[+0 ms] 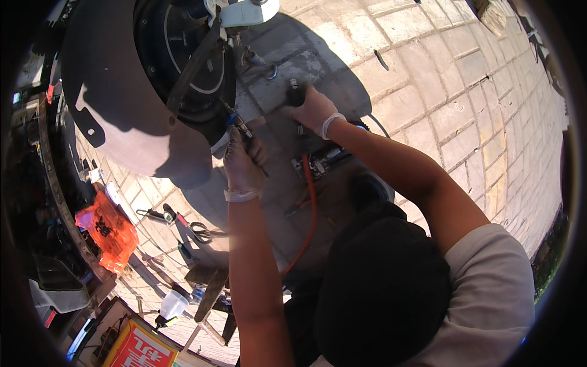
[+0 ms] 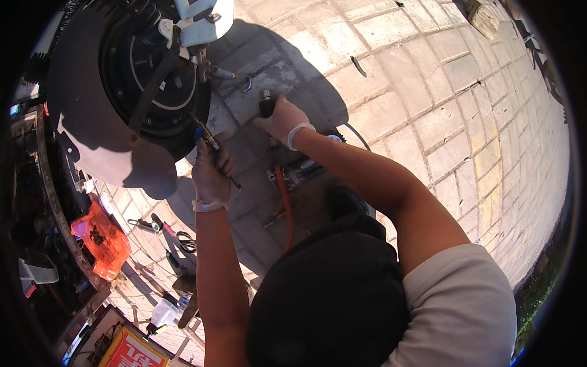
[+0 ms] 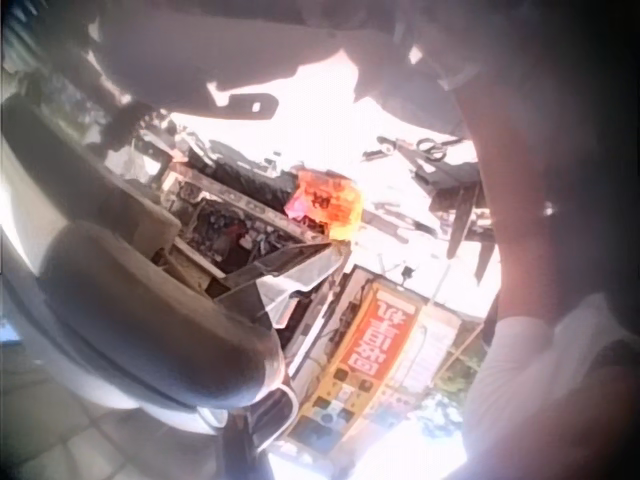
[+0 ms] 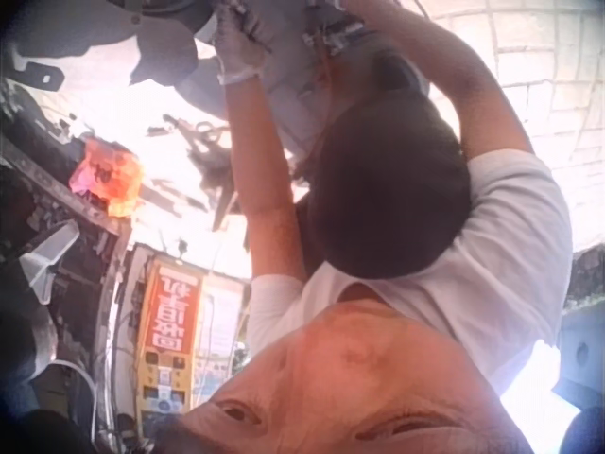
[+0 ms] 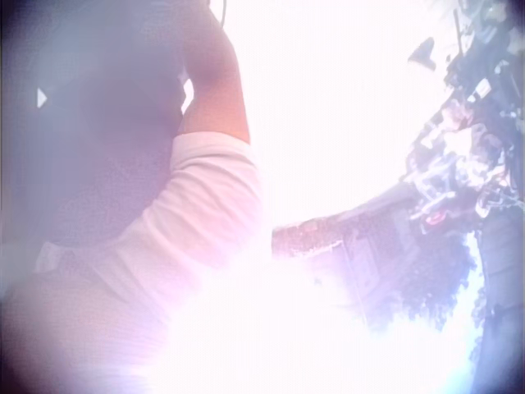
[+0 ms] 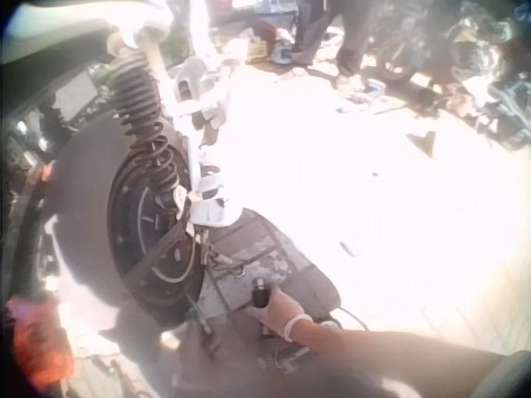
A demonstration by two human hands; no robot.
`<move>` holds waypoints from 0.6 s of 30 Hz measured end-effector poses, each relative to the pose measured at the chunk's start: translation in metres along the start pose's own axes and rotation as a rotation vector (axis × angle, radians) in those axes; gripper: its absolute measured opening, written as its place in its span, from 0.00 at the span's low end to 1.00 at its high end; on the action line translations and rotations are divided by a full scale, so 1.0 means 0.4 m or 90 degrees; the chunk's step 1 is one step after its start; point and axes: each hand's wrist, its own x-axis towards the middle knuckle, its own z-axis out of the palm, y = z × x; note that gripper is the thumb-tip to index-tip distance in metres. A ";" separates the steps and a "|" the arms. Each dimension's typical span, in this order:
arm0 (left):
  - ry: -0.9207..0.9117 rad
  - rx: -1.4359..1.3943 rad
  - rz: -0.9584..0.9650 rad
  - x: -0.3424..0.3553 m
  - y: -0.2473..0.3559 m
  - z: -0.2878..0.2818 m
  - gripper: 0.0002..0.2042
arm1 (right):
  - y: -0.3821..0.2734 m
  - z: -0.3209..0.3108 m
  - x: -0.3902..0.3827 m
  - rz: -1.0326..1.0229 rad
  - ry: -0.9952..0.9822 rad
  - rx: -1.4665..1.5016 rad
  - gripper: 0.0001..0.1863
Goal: The person works on the rear brake assembly of a motorcycle, using a pneumatic impact wrench to remove and install bolts, then checks the tire pressure with a digital gauge. The person also retrieves a small part from a tool cart and reattaches it to the brake assembly.
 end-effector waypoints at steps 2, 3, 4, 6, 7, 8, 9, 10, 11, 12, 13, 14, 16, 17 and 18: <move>-0.016 -0.058 0.005 -0.012 -0.014 -0.010 0.22 | -0.003 0.014 0.005 0.015 0.006 0.013 0.36; 0.028 -0.055 -0.009 -0.021 -0.021 -0.016 0.22 | -0.009 0.017 0.002 0.003 0.015 0.028 0.36; 0.072 -0.055 -0.016 -0.032 -0.028 -0.023 0.21 | -0.013 0.018 -0.010 -0.020 -0.010 0.067 0.36; 0.130 0.007 -0.035 -0.058 -0.039 -0.040 0.20 | -0.012 0.021 -0.066 -0.081 -0.045 0.147 0.36; 0.144 0.068 -0.049 -0.071 -0.045 -0.048 0.19 | -0.009 0.024 -0.101 -0.086 -0.080 0.240 0.34; 0.177 0.127 -0.081 -0.081 -0.048 -0.054 0.18 | 0.000 0.028 -0.145 -0.056 -0.123 0.313 0.32; 0.181 0.122 -0.060 -0.085 -0.048 -0.056 0.18 | 0.007 0.031 -0.185 -0.050 -0.163 0.394 0.30; 0.204 0.117 -0.054 -0.086 -0.045 -0.056 0.18 | 0.008 0.038 -0.217 -0.038 -0.162 0.409 0.29; 0.212 0.112 -0.053 -0.084 -0.040 -0.053 0.19 | 0.006 0.044 -0.244 -0.052 -0.161 0.431 0.28; 0.205 0.112 -0.028 -0.079 -0.032 -0.047 0.20 | 0.004 0.046 -0.265 -0.067 -0.159 0.455 0.27; 0.186 0.114 -0.009 -0.072 -0.020 -0.040 0.21 | 0.000 0.045 -0.280 -0.016 -0.210 0.464 0.26; 0.158 0.119 0.026 -0.065 -0.008 -0.029 0.22 | -0.006 0.044 -0.293 0.035 -0.261 0.474 0.25; 0.155 0.149 0.026 -0.047 0.010 -0.001 0.26 | -0.026 0.042 -0.296 0.079 -0.309 0.494 0.24; 0.147 0.165 0.036 -0.036 0.019 0.014 0.28 | -0.040 0.043 -0.290 0.069 -0.305 0.503 0.23; 0.167 0.172 0.039 -0.026 0.027 0.029 0.26 | -0.051 0.043 -0.286 0.067 -0.309 0.511 0.23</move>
